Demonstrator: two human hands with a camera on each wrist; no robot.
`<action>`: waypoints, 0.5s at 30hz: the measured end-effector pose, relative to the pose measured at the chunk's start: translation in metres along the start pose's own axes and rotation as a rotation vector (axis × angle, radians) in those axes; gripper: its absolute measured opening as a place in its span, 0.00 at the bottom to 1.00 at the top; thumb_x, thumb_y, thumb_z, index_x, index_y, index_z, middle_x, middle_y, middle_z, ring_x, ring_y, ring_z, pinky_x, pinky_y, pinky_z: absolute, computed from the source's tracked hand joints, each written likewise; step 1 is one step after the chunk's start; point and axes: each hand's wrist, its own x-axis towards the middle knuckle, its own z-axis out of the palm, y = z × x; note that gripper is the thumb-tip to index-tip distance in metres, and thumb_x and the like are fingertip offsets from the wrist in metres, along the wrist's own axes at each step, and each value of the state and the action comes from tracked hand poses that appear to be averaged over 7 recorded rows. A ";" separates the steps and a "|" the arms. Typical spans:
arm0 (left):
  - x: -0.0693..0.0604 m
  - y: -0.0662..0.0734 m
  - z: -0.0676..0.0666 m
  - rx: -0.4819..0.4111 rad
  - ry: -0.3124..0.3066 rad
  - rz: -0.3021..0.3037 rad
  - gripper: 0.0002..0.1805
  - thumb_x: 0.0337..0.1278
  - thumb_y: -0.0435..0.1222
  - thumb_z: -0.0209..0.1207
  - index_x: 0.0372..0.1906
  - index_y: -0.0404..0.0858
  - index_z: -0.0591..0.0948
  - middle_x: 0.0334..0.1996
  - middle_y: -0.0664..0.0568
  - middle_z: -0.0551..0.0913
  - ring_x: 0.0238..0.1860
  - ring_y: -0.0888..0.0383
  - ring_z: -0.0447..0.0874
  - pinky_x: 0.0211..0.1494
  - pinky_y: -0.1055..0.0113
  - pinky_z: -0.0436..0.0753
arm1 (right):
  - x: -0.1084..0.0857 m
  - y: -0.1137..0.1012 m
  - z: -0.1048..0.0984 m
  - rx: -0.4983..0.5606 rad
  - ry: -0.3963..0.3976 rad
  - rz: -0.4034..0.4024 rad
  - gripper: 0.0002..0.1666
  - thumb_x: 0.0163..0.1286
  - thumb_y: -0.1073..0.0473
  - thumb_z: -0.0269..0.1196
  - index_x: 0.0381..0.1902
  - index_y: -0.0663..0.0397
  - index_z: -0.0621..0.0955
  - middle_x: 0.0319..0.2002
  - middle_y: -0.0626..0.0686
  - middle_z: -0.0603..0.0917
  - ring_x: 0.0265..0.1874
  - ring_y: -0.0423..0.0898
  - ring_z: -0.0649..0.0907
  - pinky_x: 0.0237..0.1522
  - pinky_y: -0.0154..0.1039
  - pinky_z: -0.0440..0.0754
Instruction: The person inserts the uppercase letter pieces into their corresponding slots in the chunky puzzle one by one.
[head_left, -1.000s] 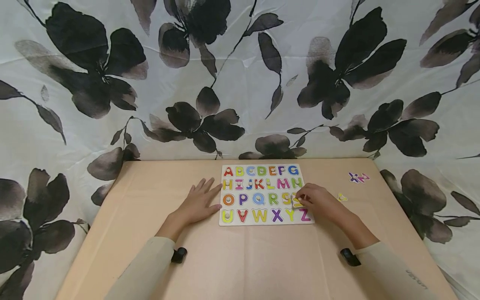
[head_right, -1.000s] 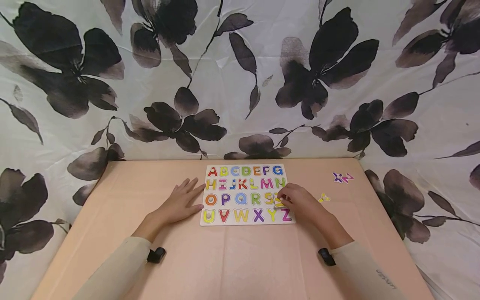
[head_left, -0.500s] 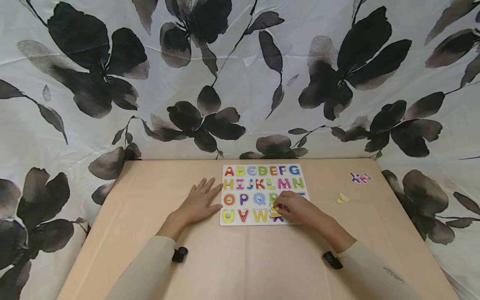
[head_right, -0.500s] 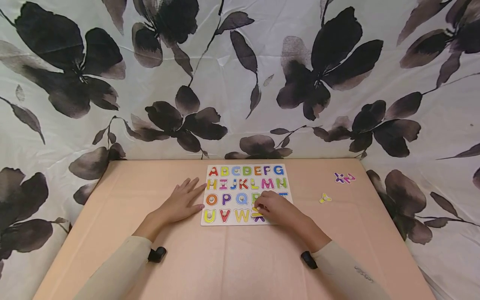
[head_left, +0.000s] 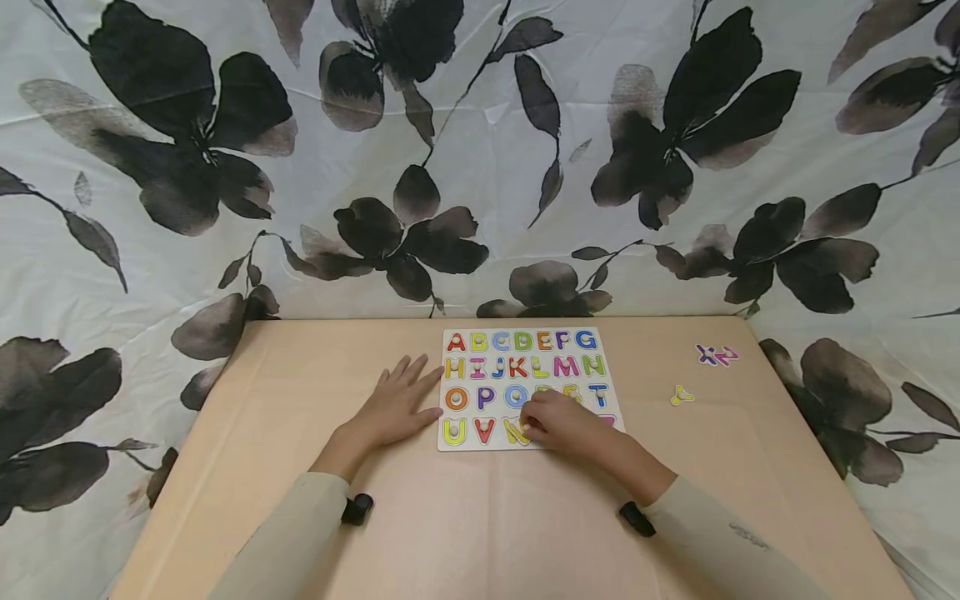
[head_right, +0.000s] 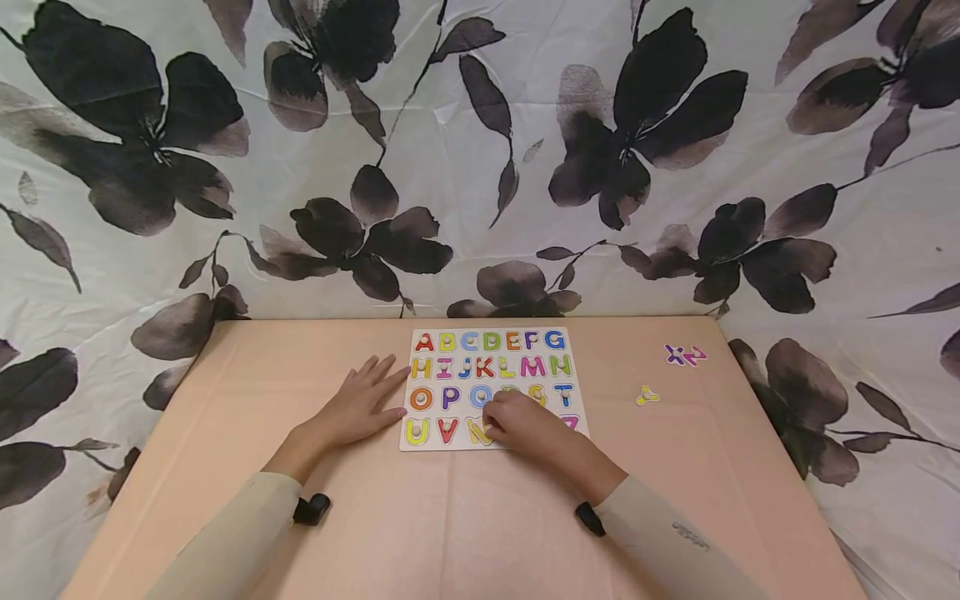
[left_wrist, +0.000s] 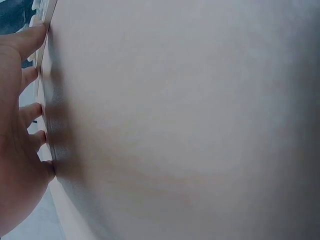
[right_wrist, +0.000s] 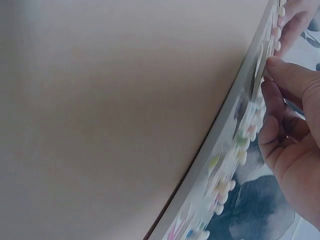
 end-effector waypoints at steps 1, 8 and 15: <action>0.000 0.000 -0.001 -0.002 -0.001 0.000 0.40 0.70 0.59 0.56 0.81 0.49 0.63 0.82 0.40 0.55 0.83 0.33 0.46 0.78 0.28 0.51 | 0.001 -0.001 0.001 -0.004 0.005 -0.001 0.03 0.68 0.58 0.70 0.34 0.48 0.84 0.31 0.42 0.78 0.32 0.38 0.73 0.37 0.33 0.76; 0.001 0.001 -0.001 0.006 -0.001 0.001 0.40 0.70 0.58 0.56 0.81 0.49 0.63 0.82 0.39 0.55 0.82 0.33 0.47 0.78 0.27 0.51 | 0.007 -0.005 0.008 -0.024 0.037 -0.020 0.06 0.65 0.60 0.69 0.29 0.47 0.82 0.28 0.41 0.75 0.29 0.38 0.71 0.35 0.32 0.73; 0.003 0.002 0.002 0.006 -0.004 -0.010 0.40 0.70 0.58 0.56 0.81 0.50 0.63 0.83 0.40 0.55 0.82 0.33 0.47 0.78 0.28 0.51 | 0.009 -0.005 0.011 -0.051 0.068 -0.012 0.08 0.63 0.60 0.70 0.28 0.47 0.80 0.27 0.41 0.74 0.28 0.38 0.71 0.33 0.31 0.73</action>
